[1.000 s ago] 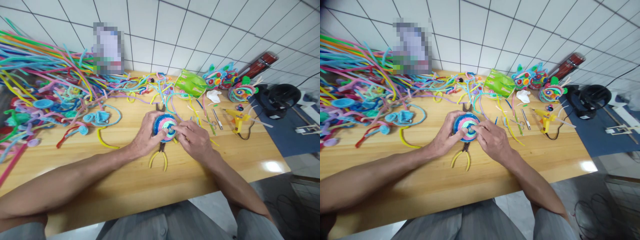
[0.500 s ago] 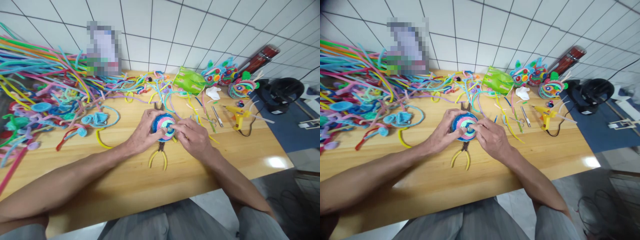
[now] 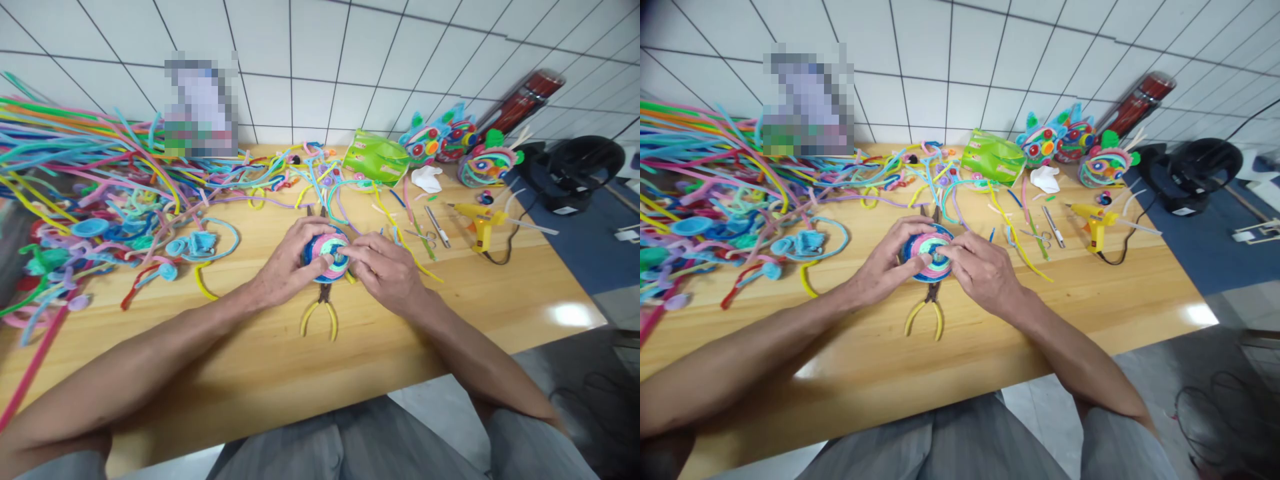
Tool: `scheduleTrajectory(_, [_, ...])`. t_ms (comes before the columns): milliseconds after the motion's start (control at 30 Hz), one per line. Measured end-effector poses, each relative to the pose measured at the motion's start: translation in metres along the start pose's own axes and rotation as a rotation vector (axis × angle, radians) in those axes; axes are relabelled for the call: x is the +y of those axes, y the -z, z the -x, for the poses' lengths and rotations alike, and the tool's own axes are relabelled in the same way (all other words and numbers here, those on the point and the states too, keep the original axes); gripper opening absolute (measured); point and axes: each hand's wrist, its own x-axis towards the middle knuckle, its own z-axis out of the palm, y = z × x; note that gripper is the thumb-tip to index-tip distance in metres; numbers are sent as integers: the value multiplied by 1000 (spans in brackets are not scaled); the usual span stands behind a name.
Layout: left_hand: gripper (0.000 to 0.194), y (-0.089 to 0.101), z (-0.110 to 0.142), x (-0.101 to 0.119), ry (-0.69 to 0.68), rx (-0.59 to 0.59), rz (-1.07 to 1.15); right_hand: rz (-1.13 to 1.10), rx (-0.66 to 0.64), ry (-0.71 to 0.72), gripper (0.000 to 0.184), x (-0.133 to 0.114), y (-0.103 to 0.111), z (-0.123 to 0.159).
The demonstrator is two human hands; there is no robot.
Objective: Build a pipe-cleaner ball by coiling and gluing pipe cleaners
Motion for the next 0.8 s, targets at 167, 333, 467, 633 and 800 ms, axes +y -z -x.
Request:
scheduleTrajectory(167, [38, -5, 2, 4, 41, 53, -45, -6, 17, 4, 32, 3, -1, -1])
scheduleTrajectory(333, [36, -3, 1, 7, 8, 22, -109, -43, 17, -1, 32, 5, -1, -1])
scheduleTrajectory(467, [36, -4, 2, 8, -43, 22, -49, -50, 0, -15, 36, 5, -1, -1])
scheduleTrajectory(633, [27, -5, 3, 9, -94, 29, -61, -49, -5, -13, 33, 4, 0, -1])
scheduleTrajectory(800, [23, -3, 2, 12, -62, -3, -121, -65, 1, -13, 25, 3, -1, -3])
